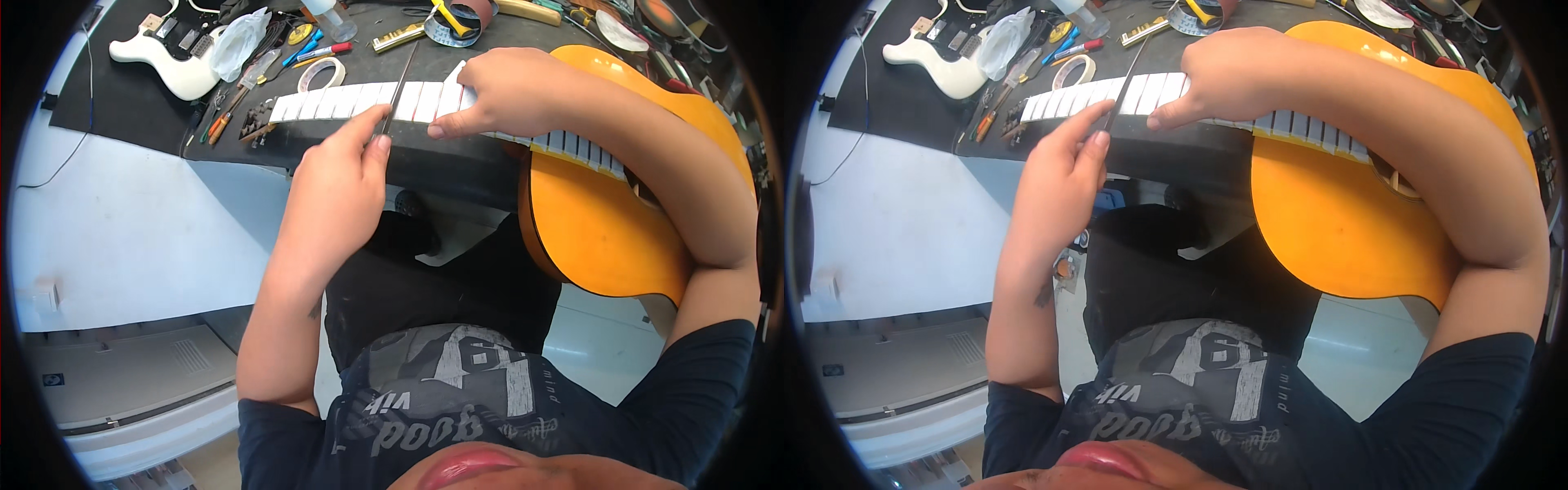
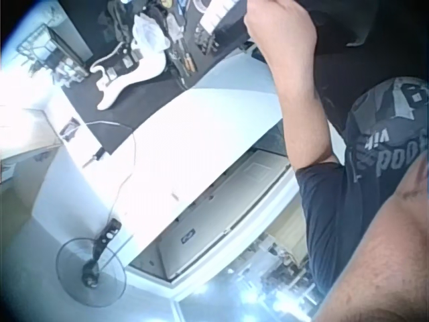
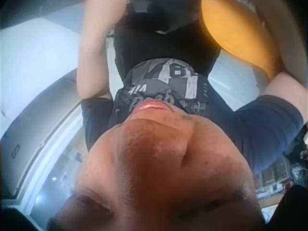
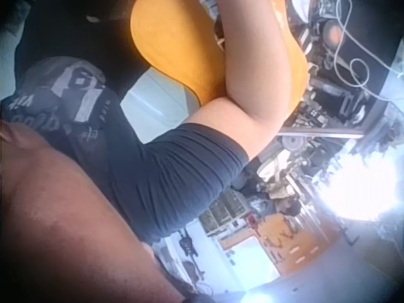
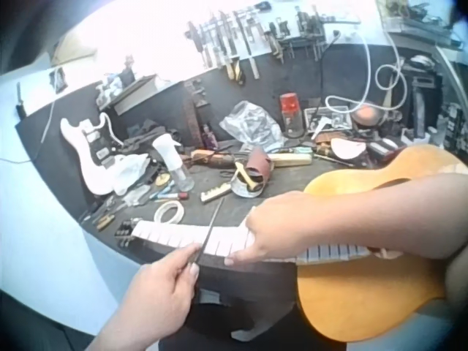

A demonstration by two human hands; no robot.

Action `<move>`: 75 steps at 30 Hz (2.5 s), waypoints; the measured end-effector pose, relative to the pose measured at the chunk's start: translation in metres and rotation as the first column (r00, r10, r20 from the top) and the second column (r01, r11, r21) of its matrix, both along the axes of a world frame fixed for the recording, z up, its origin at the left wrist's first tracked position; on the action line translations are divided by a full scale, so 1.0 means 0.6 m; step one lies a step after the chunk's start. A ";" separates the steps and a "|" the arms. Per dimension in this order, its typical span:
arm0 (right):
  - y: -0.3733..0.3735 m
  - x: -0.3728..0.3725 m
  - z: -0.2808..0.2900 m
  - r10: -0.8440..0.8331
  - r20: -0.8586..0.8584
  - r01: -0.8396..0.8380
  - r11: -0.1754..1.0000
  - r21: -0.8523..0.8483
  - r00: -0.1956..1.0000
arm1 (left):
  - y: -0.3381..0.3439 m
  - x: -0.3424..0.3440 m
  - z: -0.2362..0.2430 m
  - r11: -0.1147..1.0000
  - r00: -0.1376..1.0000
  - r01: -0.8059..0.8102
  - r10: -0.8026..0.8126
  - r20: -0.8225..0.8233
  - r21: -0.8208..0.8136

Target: The person files along the frets of a taped guitar neck using a metal file, working across each fret slot while steadying the guitar with their other hand.

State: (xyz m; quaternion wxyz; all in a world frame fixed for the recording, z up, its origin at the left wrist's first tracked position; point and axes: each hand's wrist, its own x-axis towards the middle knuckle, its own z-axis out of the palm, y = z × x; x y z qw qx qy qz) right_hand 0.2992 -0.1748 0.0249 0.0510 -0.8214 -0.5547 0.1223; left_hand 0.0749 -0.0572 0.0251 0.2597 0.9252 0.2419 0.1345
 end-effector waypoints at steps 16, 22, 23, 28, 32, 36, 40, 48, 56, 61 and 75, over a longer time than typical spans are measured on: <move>-0.011 0.009 -0.010 -0.015 -0.012 0.015 1.000 0.001 1.000 | -0.022 -0.023 -0.006 1.000 1.000 -0.004 0.003 -0.018 -0.024; 0.003 -0.008 0.000 -0.008 -0.001 0.008 0.999 -0.050 1.000 | -0.091 -0.142 0.002 0.992 0.995 -0.096 0.093 -0.037 -0.077; 0.000 -0.005 -0.004 -0.003 0.000 0.003 0.999 -0.037 1.000 | -0.078 -0.108 0.010 0.994 0.994 -0.091 0.087 -0.067 -0.057; 0.000 0.001 -0.003 -0.010 0.003 0.010 1.000 -0.016 1.000 | -0.019 0.003 0.012 0.996 0.999 -0.029 0.032 -0.033 0.087; -0.009 0.004 -0.008 -0.019 -0.007 0.019 1.000 -0.018 1.000 | -0.061 -0.097 -0.001 0.998 0.996 -0.050 0.046 -0.076 -0.044; 0.001 -0.006 0.009 0.006 -0.016 -0.006 0.999 -0.053 1.000 | -0.068 -0.125 -0.004 0.997 0.999 -0.054 0.054 0.002 -0.050; -0.003 0.001 0.004 0.004 -0.003 -0.004 1.000 -0.011 1.000 | -0.009 -0.002 0.012 0.999 0.999 -0.028 0.028 -0.039 0.018; 0.002 -0.007 0.004 -0.010 -0.010 0.009 0.997 -0.072 1.000 | -0.087 -0.155 -0.015 0.994 0.995 -0.099 0.099 -0.016 -0.047; -0.006 0.005 0.000 0.015 -0.016 -0.015 1.000 0.003 1.000 | 0.003 0.000 0.012 0.985 0.998 -0.058 0.055 -0.021 -0.161; -0.004 -0.001 0.004 -0.009 -0.011 0.009 1.000 0.000 1.000 | -0.052 -0.155 -0.035 0.990 0.999 -0.045 0.046 0.005 -0.136; 0.000 -0.004 0.008 0.000 -0.011 -0.001 0.999 -0.048 1.000 | -0.050 -0.150 -0.042 0.997 0.998 0.012 -0.017 0.056 0.076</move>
